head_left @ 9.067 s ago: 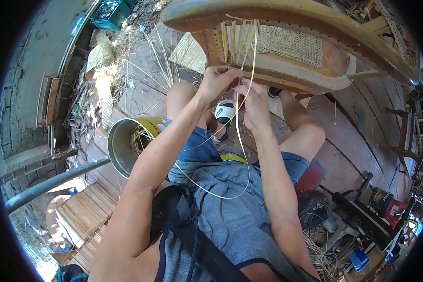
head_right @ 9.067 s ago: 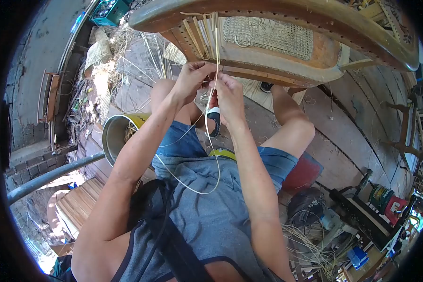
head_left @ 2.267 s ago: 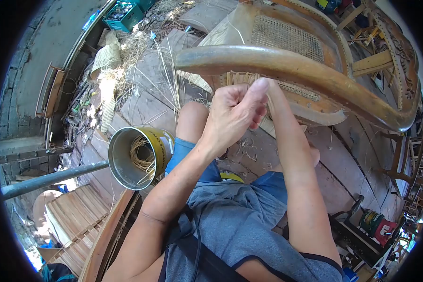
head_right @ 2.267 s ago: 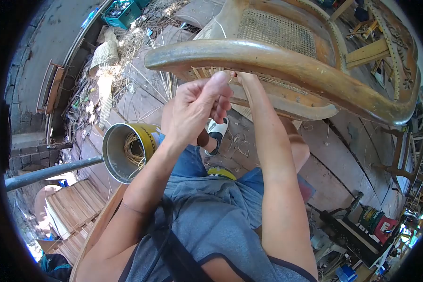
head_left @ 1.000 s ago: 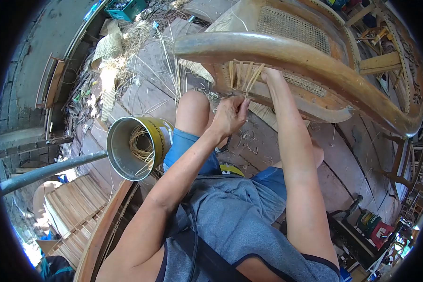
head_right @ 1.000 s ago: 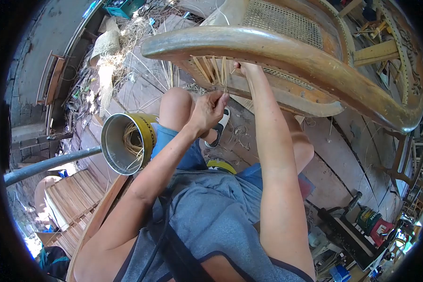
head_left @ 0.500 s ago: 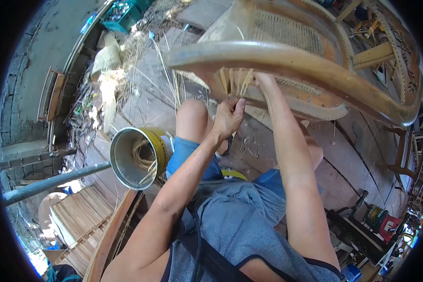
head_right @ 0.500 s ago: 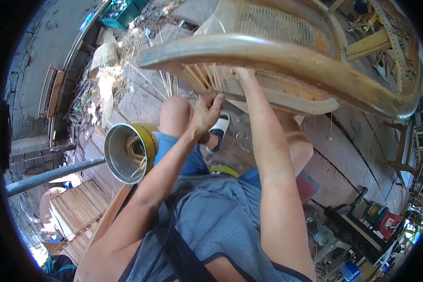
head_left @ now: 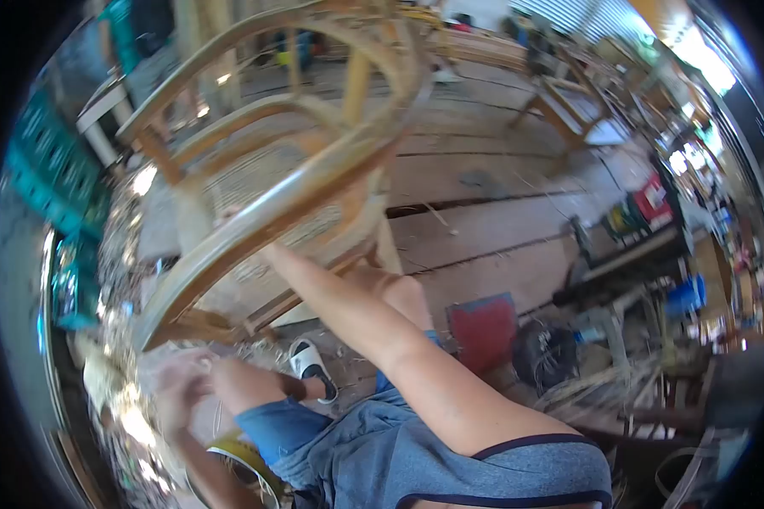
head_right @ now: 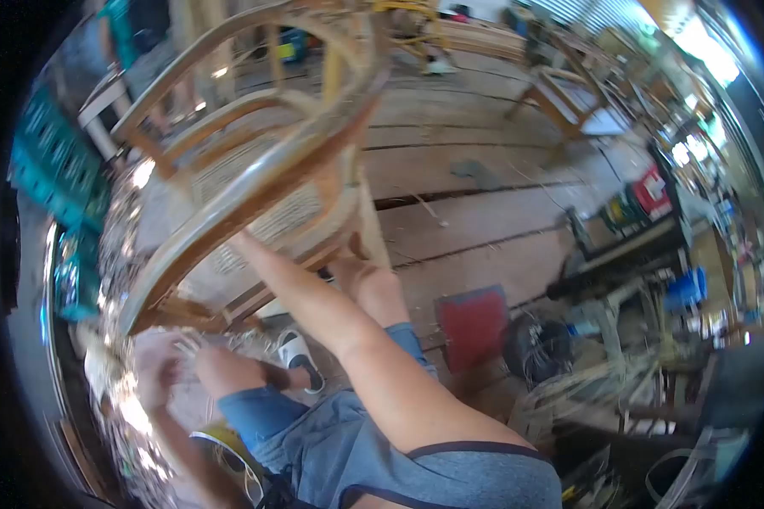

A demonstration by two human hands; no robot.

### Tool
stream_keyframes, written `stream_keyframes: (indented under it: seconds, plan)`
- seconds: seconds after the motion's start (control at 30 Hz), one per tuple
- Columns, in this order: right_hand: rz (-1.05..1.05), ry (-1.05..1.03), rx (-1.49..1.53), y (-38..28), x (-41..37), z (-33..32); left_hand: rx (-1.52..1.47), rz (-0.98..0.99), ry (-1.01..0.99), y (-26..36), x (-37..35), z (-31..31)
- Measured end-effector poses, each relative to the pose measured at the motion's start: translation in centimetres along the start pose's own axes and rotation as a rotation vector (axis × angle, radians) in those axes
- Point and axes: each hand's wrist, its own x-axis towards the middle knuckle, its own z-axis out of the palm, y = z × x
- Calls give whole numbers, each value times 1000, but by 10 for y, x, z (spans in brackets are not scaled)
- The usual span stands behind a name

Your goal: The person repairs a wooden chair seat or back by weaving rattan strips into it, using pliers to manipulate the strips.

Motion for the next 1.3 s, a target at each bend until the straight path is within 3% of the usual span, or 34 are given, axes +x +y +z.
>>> stream_keyframes:
  seconds: [0.03, 0.07, 0.13, 0.17, 0.23, 0.27, 0.3, 0.37, 0.4, 0.43, 0.53, 0.57, 0.6, 0.63, 0.67, 0.7, 0.73, 0.77, 0.8, 0.83, 0.87, 0.9, 0.93, 0.97, 1.03, 1.1, 1.13, 1.2, 1.27, 1.3]
  plan:
    - [-34, -13, 23, -12, 6, -2, -97, 279, -71, 27, 7, -26]
    - [-49, -17, 44, -23, 8, -2, -218, 512, 10, 61, 39, -28]
    - [3, 7, 122, -65, -1, 11, 121, 436, 66, 141, 85, -4]
    - [31, 18, 150, -82, -5, 17, 181, 460, 195, 154, 108, 34]
    - [40, 43, 160, -102, -12, 23, 425, 305, -154, 135, 181, 38]
    - [-8, 5, 282, -108, -15, 25, 536, 294, -425, 124, 206, 43]
    - [-54, -42, 399, -117, -17, 26, 605, 291, -492, 109, 229, 42]
    - [-26, 75, 252, -133, -21, 29, 737, 296, -630, 88, 266, 47]
    - [21, 190, 131, -140, -26, 27, 677, 251, -620, 84, 279, 48]
    - [0, 177, 71, -130, -20, 17, 616, 199, -611, 82, 282, 53]
    - [124, 327, 62, -145, -34, 14, 929, 627, -448, 104, 271, 65]
    - [155, 362, -40, -143, -43, 8, 1027, 742, -313, 113, 269, 71]
    - [186, 398, -142, -145, -53, 4, 1025, 762, -315, 119, 276, 68]
    - [157, 297, -478, -143, -68, -4, 722, 689, -133, 122, 290, 60]
    - [131, 197, -815, -149, -87, -10, 496, 803, -53, 132, 299, 61]
    - [257, 32, -895, -182, -106, -3, 287, 932, 13, 142, 308, 62]
    - [384, -141, -966, -232, -127, 18, 295, 981, 55, 169, 294, 71]
    - [314, -232, -930, -286, -144, 44, 407, 1183, 99, 205, 267, 85]
    - [245, -322, -887, -335, -153, 71, 410, 1132, 107, 230, 248, 95]
    - [-203, -359, -1063, -371, -150, 91, 412, 1080, 115, 254, 229, 105]
    - [-425, -243, -1023, -414, -150, 122, 475, 1112, 181, 284, 192, 126]
    - [-519, -105, -1131, -456, -147, 151, 549, 1580, 227, 312, 153, 149]
    - [-1065, 139, -1460, -469, -117, 156, 578, 1820, 242, 328, 135, 160]
    - [-1122, 216, -2093, -507, -101, 173, 602, 2060, 277, 344, 117, 170]
    - [-947, 207, -2162, -566, -103, 182, 685, 1950, 356, 362, 103, 179]
    - [-694, -24, -2190, -589, -76, 161, 774, 1828, 434, 374, 90, 180]
    - [-697, -18, -2196, -595, -84, 154, 811, 1765, 469, 379, 85, 180]
    - [-497, -29, -2024, -610, -120, 143, 838, 1800, 488, 391, 82, 166]
    - [-229, 98, -1585, -633, -199, 156, 912, 1854, 531, 402, 84, 138]
    - [-369, -134, -1567, -649, -216, 129, 945, 1878, 556, 406, 85, 123]
